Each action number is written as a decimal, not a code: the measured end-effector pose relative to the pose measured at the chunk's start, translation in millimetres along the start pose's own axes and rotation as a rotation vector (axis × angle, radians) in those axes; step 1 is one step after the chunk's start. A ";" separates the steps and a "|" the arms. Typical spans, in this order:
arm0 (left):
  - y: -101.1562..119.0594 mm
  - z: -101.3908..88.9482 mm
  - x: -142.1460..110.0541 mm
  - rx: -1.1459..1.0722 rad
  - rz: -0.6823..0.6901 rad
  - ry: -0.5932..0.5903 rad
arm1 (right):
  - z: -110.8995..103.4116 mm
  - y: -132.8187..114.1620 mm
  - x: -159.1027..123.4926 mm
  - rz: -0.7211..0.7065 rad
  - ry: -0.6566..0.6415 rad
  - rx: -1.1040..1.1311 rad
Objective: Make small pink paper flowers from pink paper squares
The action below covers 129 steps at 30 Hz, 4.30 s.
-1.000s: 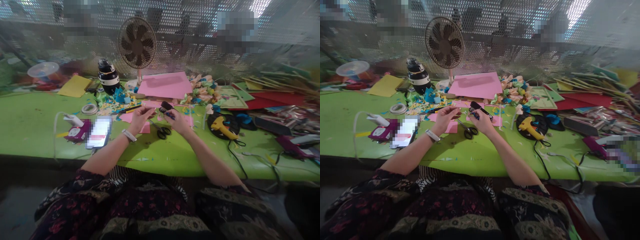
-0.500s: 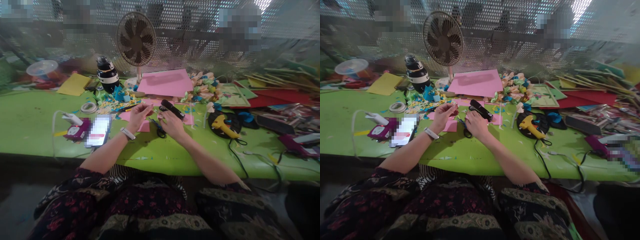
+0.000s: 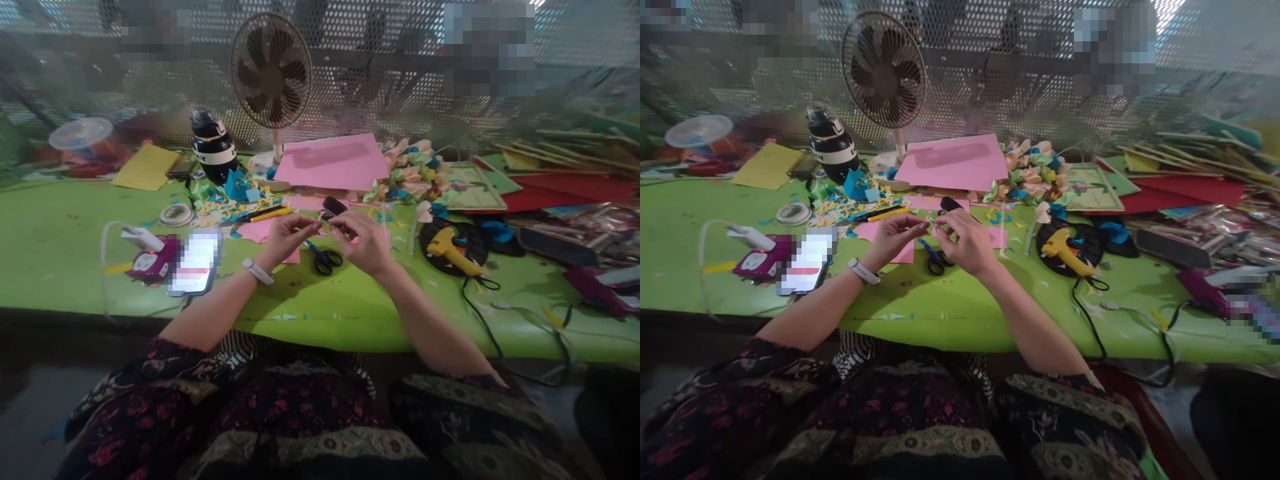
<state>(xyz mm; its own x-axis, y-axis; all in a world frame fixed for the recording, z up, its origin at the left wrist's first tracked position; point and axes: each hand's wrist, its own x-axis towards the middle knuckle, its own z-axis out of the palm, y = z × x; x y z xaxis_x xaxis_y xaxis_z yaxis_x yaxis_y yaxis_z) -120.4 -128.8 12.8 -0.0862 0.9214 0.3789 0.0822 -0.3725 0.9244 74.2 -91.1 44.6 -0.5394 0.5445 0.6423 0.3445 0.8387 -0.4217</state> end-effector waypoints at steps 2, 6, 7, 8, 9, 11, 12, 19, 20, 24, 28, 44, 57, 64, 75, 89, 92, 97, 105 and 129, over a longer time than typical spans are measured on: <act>-1.3 0.6 -0.2 0.014 0.026 -0.008 | 2.9 0.7 -0.9 0.006 -0.001 -0.022; -3.8 1.6 -1.7 0.070 0.084 -0.009 | 4.3 1.7 -1.5 0.014 0.013 -0.044; -3.9 1.7 -2.2 0.096 0.101 -0.010 | 4.2 1.7 -1.5 0.016 0.017 -0.047; -3.8 1.7 -2.7 0.125 0.119 -0.014 | 4.1 1.6 -1.5 0.016 0.018 -0.051; -3.6 1.7 -3.2 0.153 0.138 -0.022 | 4.0 1.5 -1.5 0.012 0.016 -0.057; -3.3 1.5 -3.9 0.199 0.180 -0.039 | 3.8 1.4 -1.5 -0.007 -0.001 -0.074; -3.3 1.3 -4.1 0.217 0.201 -0.047 | 3.8 1.3 -1.5 -0.016 -0.010 -0.082; -4.7 -0.5 -4.7 0.256 0.295 -0.084 | 3.9 1.4 -1.7 -0.034 -0.042 -0.112; -4.6 -0.8 -4.8 0.258 0.292 -0.084 | 4.1 1.8 -1.7 -0.041 -0.041 -0.115; -3.0 -0.9 -5.0 0.266 0.287 -0.085 | 5.5 4.8 -1.8 -0.083 -0.020 -0.143; -1.4 0.3 -5.3 0.279 0.279 -0.078 | 6.5 8.1 -2.2 -0.110 -0.034 -0.192; -5.4 -5.0 -2.1 0.371 0.156 -0.126 | -0.9 24.5 12.4 0.337 0.046 0.178; -25.3 -4.4 0.2 0.669 0.290 -0.279 | -17.7 29.8 -61.2 0.404 -0.184 0.150; -28.9 -7.1 0.1 0.659 0.311 -0.283 | -24.7 50.6 -71.7 0.352 -0.242 -0.126; -24.1 -4.4 -2.0 0.602 0.332 -0.258 | -25.2 53.0 -45.4 0.397 -0.176 -0.341; -8.0 2.8 -1.9 0.576 0.377 -0.028 | -4.1 23.6 13.5 0.243 -0.252 0.016; -12.3 2.1 0.5 0.483 0.325 -0.006 | 1.9 31.2 19.7 0.281 -0.254 0.127; -14.8 2.2 0.5 0.361 0.131 -0.036 | 14.3 35.5 25.2 0.386 -0.235 0.241; -16.1 -1.9 3.0 0.049 -0.155 0.003 | -2.9 35.0 13.2 0.445 -0.211 0.171; -10.5 1.8 2.0 -0.109 -0.278 0.030 | -139.7 126.7 -71.3 0.967 -0.540 -0.904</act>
<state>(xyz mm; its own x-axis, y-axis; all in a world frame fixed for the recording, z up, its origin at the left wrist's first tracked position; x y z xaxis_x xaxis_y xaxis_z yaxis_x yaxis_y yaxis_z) -119.6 -122.8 3.7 -0.1195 0.9867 0.1101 -0.0554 -0.1174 0.9915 263.6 -22.7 34.8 0.0357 0.9974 -0.0622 0.9908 -0.0272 0.1323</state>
